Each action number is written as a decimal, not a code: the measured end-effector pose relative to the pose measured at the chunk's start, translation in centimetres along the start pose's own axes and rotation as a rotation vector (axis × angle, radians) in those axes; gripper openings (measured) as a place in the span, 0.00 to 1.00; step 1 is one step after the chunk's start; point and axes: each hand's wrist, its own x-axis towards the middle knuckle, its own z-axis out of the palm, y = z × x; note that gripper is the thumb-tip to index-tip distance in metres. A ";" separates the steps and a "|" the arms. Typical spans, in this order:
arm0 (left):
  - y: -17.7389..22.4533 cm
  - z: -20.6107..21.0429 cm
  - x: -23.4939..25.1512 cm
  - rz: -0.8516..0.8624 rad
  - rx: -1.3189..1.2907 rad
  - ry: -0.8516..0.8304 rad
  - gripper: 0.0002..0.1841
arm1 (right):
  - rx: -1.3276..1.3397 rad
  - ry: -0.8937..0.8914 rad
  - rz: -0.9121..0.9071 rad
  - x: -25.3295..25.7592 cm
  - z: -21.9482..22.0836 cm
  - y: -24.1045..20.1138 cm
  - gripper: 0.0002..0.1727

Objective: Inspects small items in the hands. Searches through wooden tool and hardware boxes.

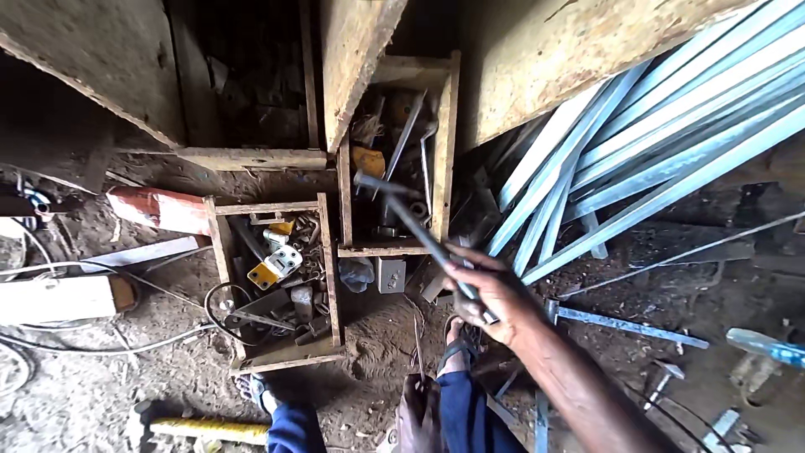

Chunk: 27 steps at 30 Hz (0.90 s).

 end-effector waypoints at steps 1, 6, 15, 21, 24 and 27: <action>0.0 -0.2 -0.2 -0.003 0.000 0.011 0.18 | 0.013 0.045 -0.031 -0.6 -0.5 -0.4 0.23; 0.4 0.0 -0.4 -0.011 -0.003 0.021 0.17 | 0.011 0.093 -0.018 -5.0 -3.8 -1.2 0.26; 0.0 -0.3 -0.2 0.010 0.019 0.008 0.18 | 0.120 -0.155 0.203 -4.3 1.1 1.4 0.23; -0.3 -0.1 -0.1 0.003 0.011 0.006 0.17 | 0.433 0.011 0.203 -2.5 2.8 1.8 0.17; -0.1 -0.2 0.0 -0.002 -0.014 0.021 0.18 | 0.453 0.093 0.101 -5.2 3.0 2.6 0.20; 0.0 -0.5 -0.3 -0.015 -0.025 0.031 0.18 | 0.362 0.187 -0.007 -6.0 1.7 1.8 0.19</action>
